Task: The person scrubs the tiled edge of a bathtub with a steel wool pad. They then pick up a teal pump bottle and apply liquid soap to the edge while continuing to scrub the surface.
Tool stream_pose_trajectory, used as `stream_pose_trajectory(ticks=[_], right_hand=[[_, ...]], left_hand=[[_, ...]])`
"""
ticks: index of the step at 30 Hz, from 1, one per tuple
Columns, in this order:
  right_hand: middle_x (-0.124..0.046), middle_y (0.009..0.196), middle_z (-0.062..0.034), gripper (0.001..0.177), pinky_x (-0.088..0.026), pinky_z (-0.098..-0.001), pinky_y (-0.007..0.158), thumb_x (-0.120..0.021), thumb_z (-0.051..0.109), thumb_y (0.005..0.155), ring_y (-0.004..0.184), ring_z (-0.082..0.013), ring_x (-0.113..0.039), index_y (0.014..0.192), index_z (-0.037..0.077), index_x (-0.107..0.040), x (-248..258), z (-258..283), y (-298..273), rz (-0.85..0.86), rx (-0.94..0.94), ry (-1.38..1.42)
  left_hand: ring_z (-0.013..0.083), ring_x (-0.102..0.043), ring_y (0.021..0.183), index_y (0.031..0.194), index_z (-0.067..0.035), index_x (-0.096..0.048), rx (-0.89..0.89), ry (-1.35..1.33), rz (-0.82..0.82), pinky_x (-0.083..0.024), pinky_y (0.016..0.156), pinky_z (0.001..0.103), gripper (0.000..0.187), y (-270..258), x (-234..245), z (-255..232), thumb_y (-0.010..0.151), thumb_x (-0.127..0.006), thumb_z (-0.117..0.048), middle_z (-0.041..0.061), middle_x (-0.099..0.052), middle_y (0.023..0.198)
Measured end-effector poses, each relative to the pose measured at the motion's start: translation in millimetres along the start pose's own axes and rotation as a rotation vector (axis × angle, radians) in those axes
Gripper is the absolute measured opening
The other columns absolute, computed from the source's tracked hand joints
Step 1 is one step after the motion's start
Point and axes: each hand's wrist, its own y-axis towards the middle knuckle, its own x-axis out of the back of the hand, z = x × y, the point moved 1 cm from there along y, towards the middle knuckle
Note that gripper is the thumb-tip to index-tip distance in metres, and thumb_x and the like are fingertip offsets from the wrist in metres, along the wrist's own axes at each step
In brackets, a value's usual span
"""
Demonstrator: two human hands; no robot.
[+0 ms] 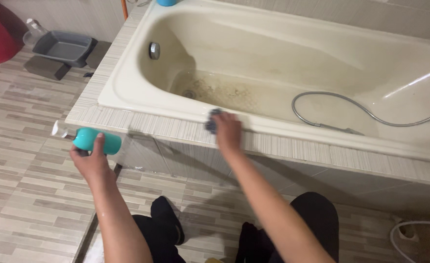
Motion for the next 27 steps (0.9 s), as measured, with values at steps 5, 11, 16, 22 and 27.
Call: stream_pose_trajectory(ticks=[5,11,16,22,27], right_hand=[[-0.070,0.109,-0.0168,0.040,-0.048,-0.0490,0.096,-0.063,-0.008,0.076,0.108,-0.0382,-0.061,0.111,0.008,-0.073,70.2,-150.0,-46.3,-0.034,-0.128,-0.049],[-0.070,0.123,-0.0135,0.041,-0.048,-0.0490,0.103,-0.066,-0.004,0.080,0.117,-0.0394,-0.060,0.116,0.013,-0.074,161.7,-265.5,-82.6,-0.048,-0.316,-0.372],[-0.069,0.118,-0.0147,0.040,-0.048,-0.0492,0.099,-0.067,-0.003,0.080,0.112,-0.0396,-0.059,0.115,0.012,-0.075,134.4,-231.4,-68.2,-0.011,-0.320,-0.394],[-0.069,0.110,-0.0174,0.037,-0.047,-0.0490,0.095,-0.063,-0.005,0.076,0.107,-0.0383,-0.061,0.109,0.007,-0.074,22.0,-87.2,-19.6,-0.013,-0.059,-0.050],[-0.069,0.109,-0.0121,0.022,-0.048,-0.0475,0.089,-0.056,0.010,0.094,0.107,-0.0335,-0.062,0.109,0.009,-0.072,-47.8,77.8,27.3,0.058,0.122,0.149]], left_hand=[[0.0250,-0.061,0.130,0.144,0.002,-0.039,-0.002,-0.002,0.051,-0.052,0.106,0.037,0.071,-19.9,-6.5,-15.1,0.089,-0.082,-0.007,0.018,-0.056,0.146],[0.0222,-0.061,0.126,0.144,-0.001,-0.040,0.062,0.040,0.002,-0.050,0.091,0.035,0.072,-32.5,-4.3,-43.0,0.085,-0.082,-0.010,0.014,-0.057,0.142],[0.0221,-0.061,0.125,0.143,-0.001,-0.043,0.037,0.022,-0.008,-0.050,0.093,0.035,0.072,-25.4,-3.3,-40.4,0.083,-0.083,-0.010,0.014,-0.058,0.141],[0.0223,-0.061,0.124,0.140,-0.001,-0.044,0.004,0.041,0.031,-0.050,0.102,0.035,0.070,-18.3,-10.0,-22.3,0.083,-0.084,-0.008,0.014,-0.059,0.137],[0.0216,-0.062,0.120,0.136,0.000,-0.046,0.016,0.052,0.056,-0.052,0.100,0.035,0.067,-18.7,-23.4,-18.1,0.083,-0.085,-0.009,0.014,-0.060,0.133]])
